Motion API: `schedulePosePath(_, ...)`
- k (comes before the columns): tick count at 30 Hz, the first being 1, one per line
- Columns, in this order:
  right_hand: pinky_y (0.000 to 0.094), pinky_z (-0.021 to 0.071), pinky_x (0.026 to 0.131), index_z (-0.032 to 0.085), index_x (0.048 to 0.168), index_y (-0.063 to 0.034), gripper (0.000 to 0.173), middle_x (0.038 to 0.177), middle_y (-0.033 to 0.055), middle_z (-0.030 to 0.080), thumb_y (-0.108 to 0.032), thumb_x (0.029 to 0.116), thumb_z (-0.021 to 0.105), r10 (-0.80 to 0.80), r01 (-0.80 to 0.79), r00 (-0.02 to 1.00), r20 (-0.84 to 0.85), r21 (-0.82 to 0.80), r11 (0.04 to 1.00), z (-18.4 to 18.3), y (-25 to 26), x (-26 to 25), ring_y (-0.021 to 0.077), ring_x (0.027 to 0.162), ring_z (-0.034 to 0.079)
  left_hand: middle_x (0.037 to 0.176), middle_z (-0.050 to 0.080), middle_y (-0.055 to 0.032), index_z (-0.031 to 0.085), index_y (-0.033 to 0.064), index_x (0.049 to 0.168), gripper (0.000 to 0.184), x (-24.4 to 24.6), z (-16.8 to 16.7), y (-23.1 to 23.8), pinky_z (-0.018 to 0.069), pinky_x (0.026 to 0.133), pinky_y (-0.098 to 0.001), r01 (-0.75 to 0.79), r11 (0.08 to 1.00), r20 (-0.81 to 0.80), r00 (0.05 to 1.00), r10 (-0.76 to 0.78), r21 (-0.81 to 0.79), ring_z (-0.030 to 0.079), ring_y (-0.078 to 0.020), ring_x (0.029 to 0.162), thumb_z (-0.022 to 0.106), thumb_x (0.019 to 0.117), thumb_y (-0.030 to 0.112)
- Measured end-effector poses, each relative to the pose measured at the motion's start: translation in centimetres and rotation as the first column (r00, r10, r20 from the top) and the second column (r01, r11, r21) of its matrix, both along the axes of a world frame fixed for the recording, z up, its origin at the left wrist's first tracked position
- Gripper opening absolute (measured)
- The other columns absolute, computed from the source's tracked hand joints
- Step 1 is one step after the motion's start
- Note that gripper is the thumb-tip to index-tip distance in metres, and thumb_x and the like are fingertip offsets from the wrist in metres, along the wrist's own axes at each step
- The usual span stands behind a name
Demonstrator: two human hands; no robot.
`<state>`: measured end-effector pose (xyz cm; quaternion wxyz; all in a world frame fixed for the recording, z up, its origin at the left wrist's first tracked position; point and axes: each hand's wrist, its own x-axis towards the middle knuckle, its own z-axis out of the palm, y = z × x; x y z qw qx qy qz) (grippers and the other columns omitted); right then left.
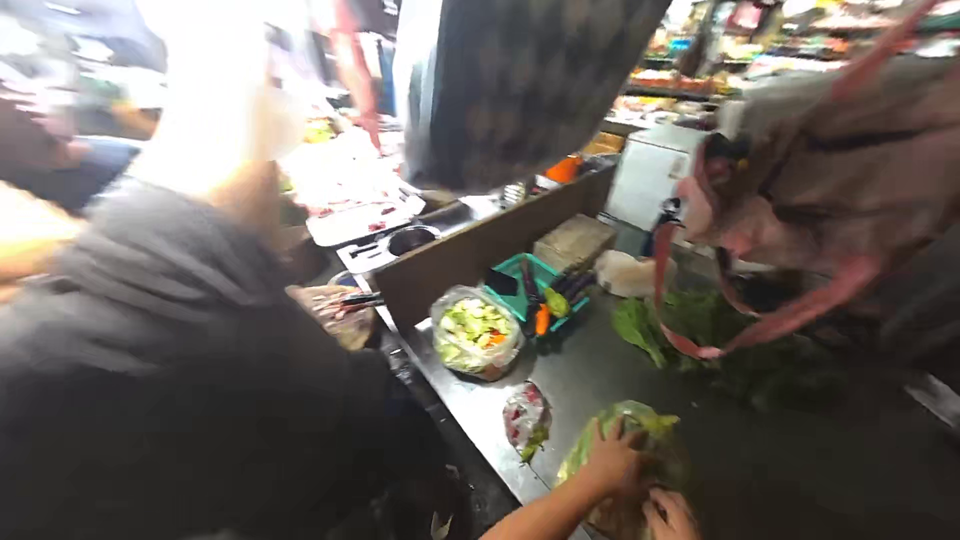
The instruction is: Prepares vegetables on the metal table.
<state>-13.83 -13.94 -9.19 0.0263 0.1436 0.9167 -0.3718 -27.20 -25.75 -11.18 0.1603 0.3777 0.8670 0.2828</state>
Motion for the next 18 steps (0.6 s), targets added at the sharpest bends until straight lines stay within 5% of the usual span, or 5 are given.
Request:
schedulePosePath(3, 0.0536, 0.0505, 0.1, 0.075, 0.106, -0.0015, 0.024, 0.119, 0.0253, 0.064, -0.019, 0.0983, 0.061, -0.126, 0.127, 0.992, 0.013, -0.044, 0.991, -1.6, -0.2, -1.1, 0.0376, 0.114, 0.062, 0.167, 0.033, 0.0038, 0.066, 0.0327, 0.137, 0.046, -1.4, -0.2, 0.7, 0.0059, 0.108, -0.0873, 0.093, 0.99, 0.121, 0.989, -0.08, -0.103, 0.009, -0.0408, 0.157, 0.064, 0.0953, 0.052)
schedulePosePath(7, 0.0497, 0.0476, 0.104, 0.075, 0.105, -0.0002, 0.025, 0.124, 0.0252, 0.061, -0.019, 0.099, 0.061, -0.216, 0.228, 0.958, 0.186, -0.043, 0.973, -0.5, -1.7, -2.0, 0.0355, 0.119, 0.058, 0.167, 0.03, 0.0094, 0.066, 0.0368, 0.135, 0.046, -1.5, -2.4, 0.7, 0.0008, 0.105, -0.0889, 0.112, 0.986, 0.104, 0.99, -0.1, -0.124, 0.002, -0.0409, 0.158, 0.064, 0.0919, 0.053)
schedulePosePath(10, 0.0575, 0.0432, 0.103, 0.075, 0.097, -0.008, 0.025, 0.12, 0.0171, 0.062, -0.032, 0.0932, 0.067, -0.272, 0.261, 0.926, 0.263, 0.079, 0.962, 0.5, -3.4, -2.0, 0.0331, 0.12, 0.056, 0.168, 0.029, 0.0122, 0.068, 0.0378, 0.132, 0.044, -1.9, -2.8, 0.5, -0.0009, 0.106, -0.0884, 0.125, 0.982, 0.099, 0.989, -0.111, -0.142, 0.001, -0.0412, 0.158, 0.061, 0.0918, 0.053)
schedulePosePath(14, 0.0602, 0.0395, 0.102, 0.075, 0.095, -0.0162, 0.027, 0.121, 0.009, 0.062, -0.041, 0.0862, 0.07, -0.318, 0.22, 0.858, 0.403, 0.271, 0.937, 1.6, -5.1, -1.6, 0.0294, 0.123, 0.054, 0.17, 0.024, 0.0094, 0.067, 0.0346, 0.135, 0.042, -2.0, -1.9, 0.8, -0.0018, 0.107, -0.0873, 0.186, 0.962, 0.111, 0.98, -0.166, -0.202, 0.0, -0.0413, 0.158, 0.057, 0.0959, 0.048)
schedulePosePath(18, 0.0602, 0.0397, 0.104, 0.079, 0.092, -0.0153, 0.031, 0.122, 0.0088, 0.062, -0.044, 0.087, 0.071, -0.3, 0.206, 0.814, 0.497, 0.236, 0.95, 1.8, -7.9, 0.9, 0.0293, 0.123, 0.054, 0.169, 0.026, 0.0037, 0.071, 0.0244, 0.13, 0.035, -2.6, -0.7, 1.0, 0.0016, 0.109, -0.086, 0.16, 0.963, 0.123, 0.983, -0.136, -0.215, 0.003, -0.0428, 0.157, 0.063, 0.0968, 0.033)
